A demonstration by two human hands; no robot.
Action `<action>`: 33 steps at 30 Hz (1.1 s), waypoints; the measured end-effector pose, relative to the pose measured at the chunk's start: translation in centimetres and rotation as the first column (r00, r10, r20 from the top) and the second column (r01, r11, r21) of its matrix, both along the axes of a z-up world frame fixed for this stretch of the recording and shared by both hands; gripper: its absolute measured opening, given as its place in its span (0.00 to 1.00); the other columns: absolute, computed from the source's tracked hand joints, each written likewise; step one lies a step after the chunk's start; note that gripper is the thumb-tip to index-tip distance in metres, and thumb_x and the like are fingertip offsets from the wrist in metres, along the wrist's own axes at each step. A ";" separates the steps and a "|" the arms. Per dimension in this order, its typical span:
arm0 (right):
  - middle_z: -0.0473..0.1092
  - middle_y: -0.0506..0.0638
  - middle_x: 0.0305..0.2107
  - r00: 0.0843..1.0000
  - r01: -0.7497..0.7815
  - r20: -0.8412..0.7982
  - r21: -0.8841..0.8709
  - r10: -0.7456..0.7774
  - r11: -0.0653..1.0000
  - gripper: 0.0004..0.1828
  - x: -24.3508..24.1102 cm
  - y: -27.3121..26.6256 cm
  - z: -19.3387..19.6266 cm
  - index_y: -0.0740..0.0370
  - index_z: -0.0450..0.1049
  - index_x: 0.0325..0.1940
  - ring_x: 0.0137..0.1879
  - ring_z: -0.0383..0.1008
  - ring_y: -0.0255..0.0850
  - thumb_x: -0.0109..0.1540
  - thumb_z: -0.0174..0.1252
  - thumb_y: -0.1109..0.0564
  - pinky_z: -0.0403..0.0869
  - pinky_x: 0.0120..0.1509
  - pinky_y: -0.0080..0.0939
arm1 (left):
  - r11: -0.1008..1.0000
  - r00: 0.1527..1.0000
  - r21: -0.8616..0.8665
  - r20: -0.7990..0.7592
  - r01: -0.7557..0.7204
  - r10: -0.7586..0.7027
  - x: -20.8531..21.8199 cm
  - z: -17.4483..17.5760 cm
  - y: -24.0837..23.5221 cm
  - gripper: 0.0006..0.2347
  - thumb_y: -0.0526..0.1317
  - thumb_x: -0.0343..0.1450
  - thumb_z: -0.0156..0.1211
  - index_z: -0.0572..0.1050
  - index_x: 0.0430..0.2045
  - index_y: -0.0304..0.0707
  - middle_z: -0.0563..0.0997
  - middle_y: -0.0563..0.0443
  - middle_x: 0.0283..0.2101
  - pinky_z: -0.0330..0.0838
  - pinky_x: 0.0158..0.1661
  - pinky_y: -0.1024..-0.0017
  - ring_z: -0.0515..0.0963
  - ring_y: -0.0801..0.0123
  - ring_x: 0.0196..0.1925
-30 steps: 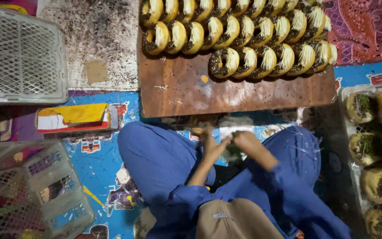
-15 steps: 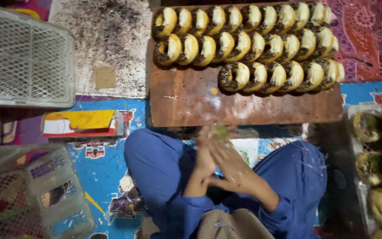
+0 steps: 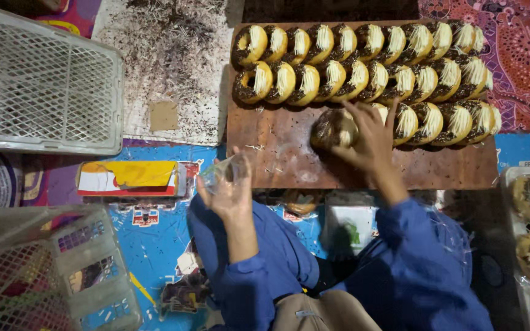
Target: The person sits on the floor and individually places ring-shaped pastries into clear plastic bags, then places the sealed bags into a white plastic crate. The person handles the pastries by hand and arranges them in rows within the crate.
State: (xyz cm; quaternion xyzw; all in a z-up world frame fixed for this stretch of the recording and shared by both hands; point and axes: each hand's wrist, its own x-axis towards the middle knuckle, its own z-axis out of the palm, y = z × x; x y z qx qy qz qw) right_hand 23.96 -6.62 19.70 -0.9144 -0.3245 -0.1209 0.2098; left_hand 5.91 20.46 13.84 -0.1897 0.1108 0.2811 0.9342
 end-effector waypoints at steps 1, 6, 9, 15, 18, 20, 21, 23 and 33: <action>0.75 0.51 0.53 0.994 0.038 -0.104 0.116 -0.026 0.992 0.62 -2.4 0.1 1.3 0.55 0.62 0.75 0.69 0.70 0.50 0.44 0.76 0.29 0.31 0.85 0.65 | 0.999 1.000 -0.030 0.024 -0.014 0.015 0.7 0.5 -0.6 0.23 0.51 0.66 0.66 0.73 0.46 0.29 0.71 0.27 0.57 0.61 0.65 0.38 0.68 0.33 0.65; 0.72 0.50 0.49 0.989 0.116 -0.139 0.468 -0.057 0.876 0.49 -16.1 1.6 6.1 0.56 0.67 0.64 0.59 0.65 0.50 0.45 0.77 0.34 0.61 0.70 0.53 | 0.997 0.995 0.046 0.087 -0.060 0.056 2.0 1.8 -6.8 0.25 0.52 0.69 0.60 0.71 0.54 0.31 0.69 0.28 0.64 0.60 0.67 0.39 0.68 0.37 0.68; 0.75 0.52 0.49 0.977 0.199 0.016 0.315 -0.214 0.928 0.51 -19.0 3.5 6.6 0.55 0.69 0.64 0.53 0.68 0.48 0.41 0.75 0.36 0.59 0.61 0.55 | 0.953 0.995 0.303 0.096 0.001 -0.031 1.2 1.6 -11.4 0.29 0.53 0.68 0.57 0.68 0.61 0.30 0.71 0.35 0.64 0.63 0.66 0.42 0.70 0.43 0.67; 0.72 0.58 0.50 0.998 -0.025 -0.048 0.271 0.040 0.962 0.58 -19.0 3.1 6.2 0.64 0.60 0.73 0.52 0.65 0.52 0.47 0.74 0.35 0.60 0.57 0.53 | 0.903 0.985 0.396 -0.120 0.165 -0.127 -0.9 0.3 -14.0 0.29 0.51 0.71 0.55 0.67 0.67 0.36 0.72 0.36 0.63 0.68 0.61 0.50 0.74 0.46 0.60; 0.71 0.50 0.35 0.963 0.254 -0.116 0.095 -0.243 0.962 0.55 -19.1 1.8 4.7 0.54 0.64 0.75 0.43 0.65 0.48 0.49 0.75 0.32 0.62 0.51 0.51 | 0.893 0.957 0.345 -0.103 0.290 -0.272 -1.5 0.5 -15.3 0.26 0.47 0.71 0.53 0.65 0.65 0.34 0.73 0.38 0.62 0.72 0.59 0.53 0.76 0.48 0.61; 0.73 0.52 0.47 0.995 0.101 -0.006 0.172 -0.102 0.980 0.49 -19.5 0.4 3.4 0.56 0.67 0.70 0.48 0.67 0.51 0.46 0.72 0.43 0.63 0.52 0.51 | 0.884 0.937 0.330 0.004 0.330 -0.351 -2.0 1.2 -16.0 0.25 0.46 0.76 0.53 0.64 0.68 0.35 0.74 0.39 0.65 0.71 0.54 0.56 0.76 0.49 0.61; 0.75 0.53 0.53 0.998 0.018 0.060 0.208 -0.031 0.978 0.47 -19.4 -0.1 2.9 0.57 0.68 0.68 0.50 0.68 0.52 0.45 0.70 0.49 0.63 0.52 0.50 | 0.878 0.925 0.306 -0.020 0.367 -0.379 -2.1 1.7 -15.9 0.27 0.47 0.74 0.52 0.63 0.68 0.33 0.74 0.37 0.64 0.71 0.57 0.56 0.77 0.48 0.61; 0.71 0.50 0.45 0.937 -0.165 0.334 0.153 0.106 0.974 0.36 -19.7 -1.6 2.3 0.45 0.75 0.61 0.47 0.68 0.49 0.47 0.69 0.52 0.64 0.51 0.51 | 0.862 0.897 0.254 -0.068 0.438 -0.436 -2.5 2.9 -15.5 0.29 0.48 0.70 0.51 0.62 0.66 0.28 0.74 0.33 0.64 0.70 0.62 0.55 0.77 0.47 0.62; 0.74 0.49 0.35 0.830 -0.336 -0.335 0.338 0.446 0.879 0.13 -19.4 -6.2 6.5 0.58 0.80 0.47 0.40 0.77 0.44 0.58 0.66 0.60 0.75 0.43 0.41 | -0.315 0.917 0.865 -0.395 0.391 0.055 -9.2 7.0 -15.7 0.13 0.37 0.78 0.51 0.78 0.52 0.28 0.82 0.40 0.54 0.71 0.59 0.67 0.79 0.64 0.58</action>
